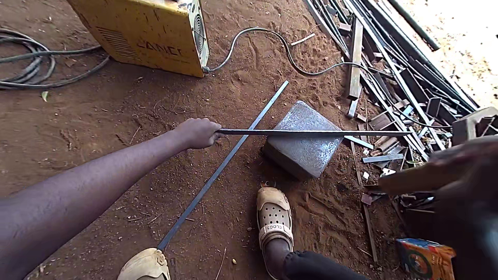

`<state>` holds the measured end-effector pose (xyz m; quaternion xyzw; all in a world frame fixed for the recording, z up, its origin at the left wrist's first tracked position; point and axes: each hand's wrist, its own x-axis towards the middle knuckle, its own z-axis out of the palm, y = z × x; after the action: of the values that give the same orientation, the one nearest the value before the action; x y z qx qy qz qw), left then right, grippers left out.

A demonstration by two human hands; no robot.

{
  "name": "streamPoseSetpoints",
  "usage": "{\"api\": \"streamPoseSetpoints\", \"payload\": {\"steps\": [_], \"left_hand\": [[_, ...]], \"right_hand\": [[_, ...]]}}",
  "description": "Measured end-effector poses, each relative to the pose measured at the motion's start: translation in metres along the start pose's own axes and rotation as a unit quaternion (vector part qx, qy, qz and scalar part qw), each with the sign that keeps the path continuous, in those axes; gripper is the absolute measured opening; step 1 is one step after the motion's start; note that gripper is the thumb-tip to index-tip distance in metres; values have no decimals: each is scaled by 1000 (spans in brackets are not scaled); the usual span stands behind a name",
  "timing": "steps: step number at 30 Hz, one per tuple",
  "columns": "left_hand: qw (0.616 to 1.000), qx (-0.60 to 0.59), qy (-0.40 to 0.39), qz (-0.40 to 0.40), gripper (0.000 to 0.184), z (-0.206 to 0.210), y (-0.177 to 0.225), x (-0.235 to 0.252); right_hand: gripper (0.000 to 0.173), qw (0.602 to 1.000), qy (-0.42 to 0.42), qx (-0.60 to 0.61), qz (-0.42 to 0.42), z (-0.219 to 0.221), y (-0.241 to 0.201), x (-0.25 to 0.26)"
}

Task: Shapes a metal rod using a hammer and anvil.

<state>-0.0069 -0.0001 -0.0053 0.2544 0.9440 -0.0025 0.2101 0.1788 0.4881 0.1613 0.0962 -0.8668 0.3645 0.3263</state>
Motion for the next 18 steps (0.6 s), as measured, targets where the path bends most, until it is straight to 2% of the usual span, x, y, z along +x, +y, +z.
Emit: {"api": "streamPoseSetpoints", "payload": {"steps": [1,2,3,4,5,8,11,13,16,18], "left_hand": [[1000,-1,0,-1,36,-1,0,1],[1000,-2,1,-1,36,-4,0,2],[1000,-4,3,0,36,-5,-1,2],[1000,-11,8,6,35,-5,-3,1],[1000,-21,17,15,34,-7,-4,0],[997,-69,19,20,32,-3,-2,-2],[996,-86,6,25,35,13,1,-4],[997,-66,2,25,36,2,1,-3],[998,-61,-5,32,39,-9,-2,-4],[995,-95,-1,35,48,-1,-1,-2]], "right_hand": [[42,996,-42,-58,58,19,-2,-29],[52,978,-98,-107,152,39,-5,-59],[52,954,-146,-109,240,58,-5,-87],[50,937,-161,-65,303,72,-3,-110],[48,934,-142,-1,329,79,-9,-123],[46,953,-32,129,272,60,-51,-110],[56,973,41,120,191,29,-66,-94],[60,977,69,128,157,19,-56,-86],[55,980,60,121,143,22,-46,-83],[52,980,14,87,178,33,-43,-96]]}}
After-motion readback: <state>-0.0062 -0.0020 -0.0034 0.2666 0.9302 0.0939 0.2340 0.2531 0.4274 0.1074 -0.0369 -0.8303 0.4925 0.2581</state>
